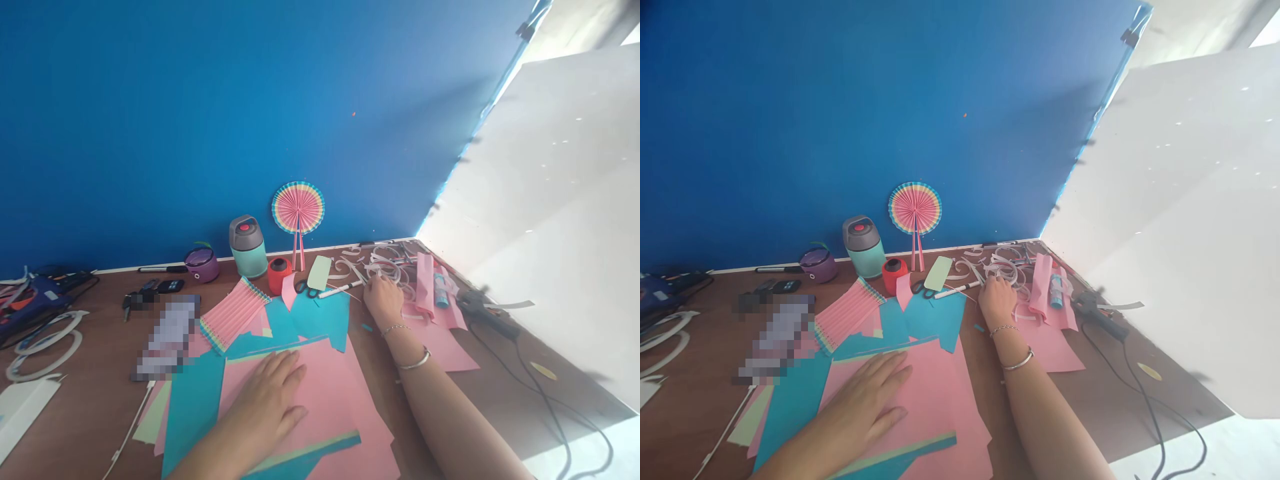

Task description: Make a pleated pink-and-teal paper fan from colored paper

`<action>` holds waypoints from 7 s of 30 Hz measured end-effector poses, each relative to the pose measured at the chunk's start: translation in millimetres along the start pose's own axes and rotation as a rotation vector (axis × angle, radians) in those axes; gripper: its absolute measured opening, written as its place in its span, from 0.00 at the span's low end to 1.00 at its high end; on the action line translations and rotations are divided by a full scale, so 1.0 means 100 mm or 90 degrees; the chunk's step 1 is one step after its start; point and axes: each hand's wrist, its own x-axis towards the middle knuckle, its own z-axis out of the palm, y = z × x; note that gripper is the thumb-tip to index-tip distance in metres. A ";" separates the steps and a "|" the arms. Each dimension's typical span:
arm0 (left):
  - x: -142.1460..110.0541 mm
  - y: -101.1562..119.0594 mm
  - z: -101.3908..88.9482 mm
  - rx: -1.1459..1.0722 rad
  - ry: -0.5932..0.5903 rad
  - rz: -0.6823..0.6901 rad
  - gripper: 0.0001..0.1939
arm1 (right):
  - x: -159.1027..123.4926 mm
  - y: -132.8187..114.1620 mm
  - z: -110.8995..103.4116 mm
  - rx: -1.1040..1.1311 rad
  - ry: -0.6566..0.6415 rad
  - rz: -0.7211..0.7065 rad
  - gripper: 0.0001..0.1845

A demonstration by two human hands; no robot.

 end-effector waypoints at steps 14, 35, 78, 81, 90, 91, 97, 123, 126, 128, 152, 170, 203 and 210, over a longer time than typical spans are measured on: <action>0.05 -0.01 0.09 -0.007 0.020 0.067 0.26 | 0.10 -0.04 -0.13 -0.003 0.060 -0.051 0.18; 0.08 -0.15 0.28 0.026 0.104 0.119 0.28 | 0.47 -0.09 0.11 -0.032 -0.050 -0.071 0.19; 0.26 -0.05 0.12 -0.543 0.291 -0.180 0.12 | -0.82 -0.51 -0.44 0.622 -0.503 -0.390 0.07; 0.29 -0.03 0.13 -0.537 0.311 -0.146 0.11 | -0.86 -0.53 -0.48 0.603 -0.473 -0.421 0.11; 0.31 0.06 0.11 -0.473 0.363 -0.119 0.10 | -0.93 -0.57 -0.44 0.585 -0.435 -0.433 0.10; 0.31 0.06 0.11 -0.470 0.365 -0.122 0.10 | -0.94 -0.57 -0.43 0.589 -0.439 -0.420 0.10; 0.30 0.01 0.15 -0.450 0.373 -0.133 0.09 | -0.94 -0.57 -0.31 0.659 -0.436 -0.352 0.10; 0.19 0.08 0.14 0.006 0.225 0.015 0.16 | -0.78 -0.59 -0.10 0.613 -0.511 -0.309 0.14; 0.19 0.08 0.14 -0.012 0.256 0.030 0.16 | -0.78 -0.58 -0.10 0.626 -0.523 -0.305 0.14; 0.19 0.07 0.14 -0.016 0.261 0.033 0.16 | -0.78 -0.57 -0.10 0.631 -0.528 -0.302 0.14; 0.18 0.06 0.16 0.049 0.233 0.023 0.14 | -0.76 -0.60 -0.08 0.617 -0.537 -0.266 0.16; 0.18 0.07 0.17 0.050 0.272 0.034 0.15 | -0.78 -0.65 -0.14 0.551 -0.484 -0.268 0.17; 0.18 0.07 0.16 0.128 0.221 0.041 0.17 | -0.81 -0.69 -0.14 0.518 -0.453 -0.263 0.18; 0.17 0.09 0.14 0.137 0.194 0.034 0.18 | -0.81 -0.69 -0.14 0.509 -0.452 -0.266 0.18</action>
